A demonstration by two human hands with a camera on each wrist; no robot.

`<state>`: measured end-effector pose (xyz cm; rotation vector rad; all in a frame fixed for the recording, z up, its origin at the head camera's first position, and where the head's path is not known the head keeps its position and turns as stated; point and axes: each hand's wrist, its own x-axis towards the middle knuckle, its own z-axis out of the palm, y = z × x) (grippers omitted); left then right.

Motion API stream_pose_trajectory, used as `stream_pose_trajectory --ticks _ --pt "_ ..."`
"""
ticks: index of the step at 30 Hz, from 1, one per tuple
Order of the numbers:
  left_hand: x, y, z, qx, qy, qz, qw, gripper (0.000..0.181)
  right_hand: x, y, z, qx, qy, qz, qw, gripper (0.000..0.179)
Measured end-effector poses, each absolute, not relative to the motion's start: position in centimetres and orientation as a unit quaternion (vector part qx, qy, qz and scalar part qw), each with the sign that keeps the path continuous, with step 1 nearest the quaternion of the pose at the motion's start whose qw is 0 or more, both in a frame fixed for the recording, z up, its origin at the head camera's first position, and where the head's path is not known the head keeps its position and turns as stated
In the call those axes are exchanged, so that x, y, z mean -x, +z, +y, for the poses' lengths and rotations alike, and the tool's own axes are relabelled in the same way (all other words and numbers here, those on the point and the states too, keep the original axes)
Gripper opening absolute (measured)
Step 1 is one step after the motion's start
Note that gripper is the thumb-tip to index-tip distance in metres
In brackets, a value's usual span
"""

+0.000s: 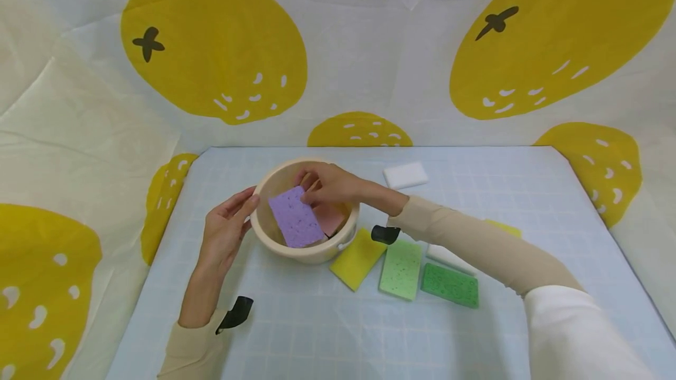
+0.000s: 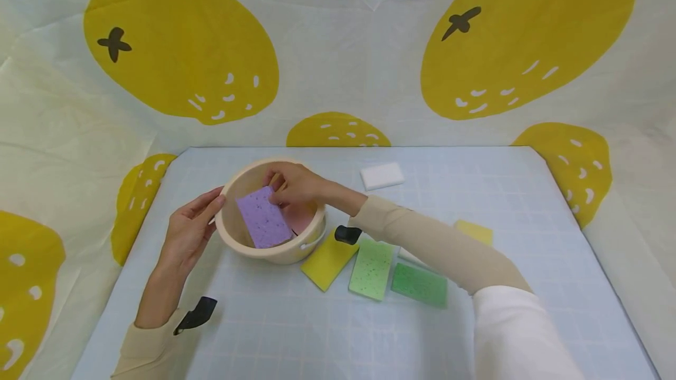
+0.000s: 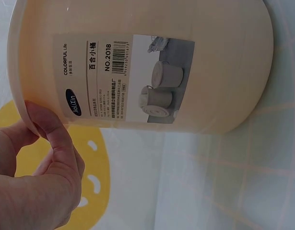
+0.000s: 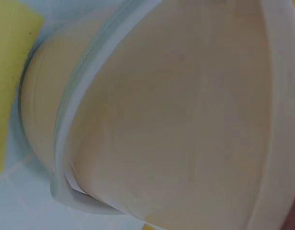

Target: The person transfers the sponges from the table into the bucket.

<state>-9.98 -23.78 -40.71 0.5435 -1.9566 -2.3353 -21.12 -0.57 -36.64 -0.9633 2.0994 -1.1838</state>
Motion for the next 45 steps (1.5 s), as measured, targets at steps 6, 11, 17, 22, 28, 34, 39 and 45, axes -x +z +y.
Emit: stream_pose_trajectory --ticks 6,11,17,22,28,34,39,45 --pt "9.9 -40.8 -23.8 -0.160 -0.761 -0.628 0.025 0.057 21.1 -37.3 -1.5 0.394 -0.392 0.804 0.213 0.024" --pt "9.7 -40.8 -23.9 -0.137 -0.778 -0.613 0.030 0.050 20.9 -37.6 -1.8 0.402 -0.357 0.822 0.189 0.022" --pt "9.6 -40.9 -24.0 -0.134 -0.777 -0.614 0.033 0.048 20.8 -37.9 -1.9 0.405 -0.333 0.831 0.185 0.021" --pt "9.5 -40.9 -23.9 -0.139 -0.775 -0.616 0.031 0.050 20.7 -37.5 -1.6 0.407 -0.310 0.838 0.191 0.026" --pt "9.5 -40.8 -23.9 -0.138 -0.773 -0.619 0.031 0.052 20.6 -36.4 -0.5 0.416 -0.347 0.815 0.206 0.031" --pt "9.6 -40.7 -23.9 -0.146 -0.773 -0.617 0.034 0.048 20.9 -35.7 0.6 0.409 -0.377 0.807 0.199 0.028" --pt "9.5 -40.7 -23.9 -0.147 -0.776 -0.612 0.036 0.046 21.3 -35.5 1.7 0.405 -0.396 0.804 0.181 0.026" --pt "9.6 -40.7 -23.8 -0.145 -0.779 -0.609 0.036 0.045 21.5 -35.1 3.2 0.403 -0.433 0.789 0.167 0.024"
